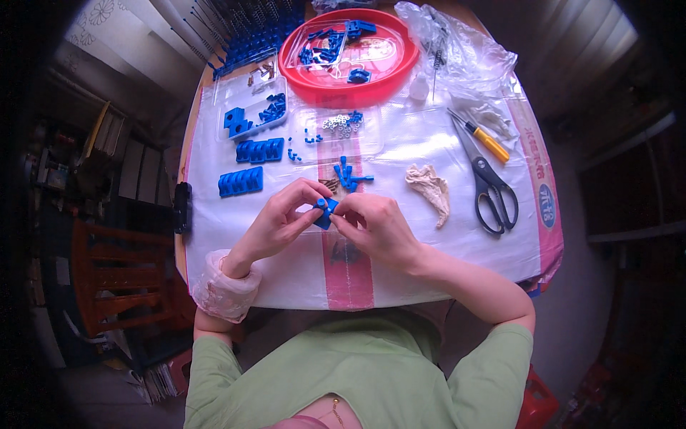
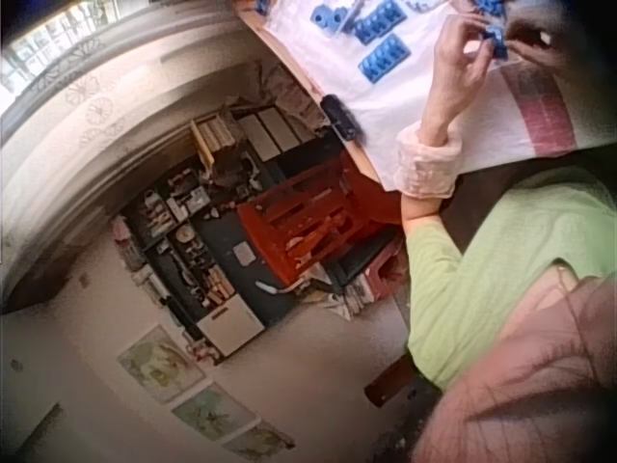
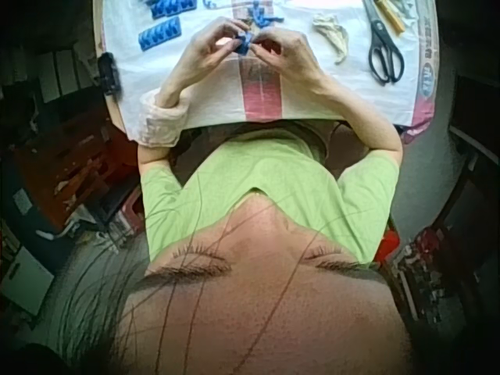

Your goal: Assembling small blue plastic housings with internal components using a screwdriver.

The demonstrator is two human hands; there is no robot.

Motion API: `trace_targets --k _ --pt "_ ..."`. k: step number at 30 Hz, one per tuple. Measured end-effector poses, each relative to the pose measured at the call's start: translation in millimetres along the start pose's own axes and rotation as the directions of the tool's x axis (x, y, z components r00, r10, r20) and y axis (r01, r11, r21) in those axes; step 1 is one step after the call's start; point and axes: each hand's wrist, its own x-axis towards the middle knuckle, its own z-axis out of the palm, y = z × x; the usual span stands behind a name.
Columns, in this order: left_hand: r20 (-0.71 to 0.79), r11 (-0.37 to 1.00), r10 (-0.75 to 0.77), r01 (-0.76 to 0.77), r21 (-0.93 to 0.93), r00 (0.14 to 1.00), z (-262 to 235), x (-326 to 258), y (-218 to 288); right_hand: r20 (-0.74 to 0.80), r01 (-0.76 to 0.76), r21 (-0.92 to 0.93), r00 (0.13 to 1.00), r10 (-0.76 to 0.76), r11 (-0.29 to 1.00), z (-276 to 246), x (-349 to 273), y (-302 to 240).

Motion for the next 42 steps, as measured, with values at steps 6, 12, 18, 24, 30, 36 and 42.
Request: trace_targets --k 6,12,18,24,30,36,42 --pt "0.004 0.999 -0.006 0.006 -0.031 1.000 -0.6 1.0 1.0 -0.053 0.145 -0.100 0.987 -0.151 0.984 -0.7 2.3 6.2" --pt "0.096 0.996 0.013 -0.005 -0.087 0.995 -0.5 -1.6 1.3 0.036 0.057 -0.046 0.998 -0.055 0.997 -14.1 5.6 2.0" --pt "0.078 0.984 0.060 -0.046 -0.172 0.995 1.2 -2.4 -5.5 0.026 -0.044 0.095 0.999 0.041 0.994 -12.8 6.3 1.6" --pt "0.062 0.975 0.053 -0.038 -0.219 0.997 2.8 -3.1 2.4 0.070 -0.120 0.231 0.992 0.107 0.966 -14.9 8.4 -1.0" --pt "0.106 0.982 0.138 -0.123 -0.141 0.985 2.2 0.5 -6.4 0.161 -0.025 0.252 0.987 -0.017 0.967 -15.7 6.6 3.2" --pt "0.095 0.990 0.140 -0.139 -0.020 0.986 -1.3 -0.2 7.0 0.174 -0.019 0.158 0.985 -0.009 0.987 -17.5 5.7 0.6" --pt "0.026 0.972 0.220 -0.222 0.082 0.975 -8.0 1.8 8.7 0.122 0.010 0.133 0.992 -0.026 0.991 -19.1 5.9 -1.8"
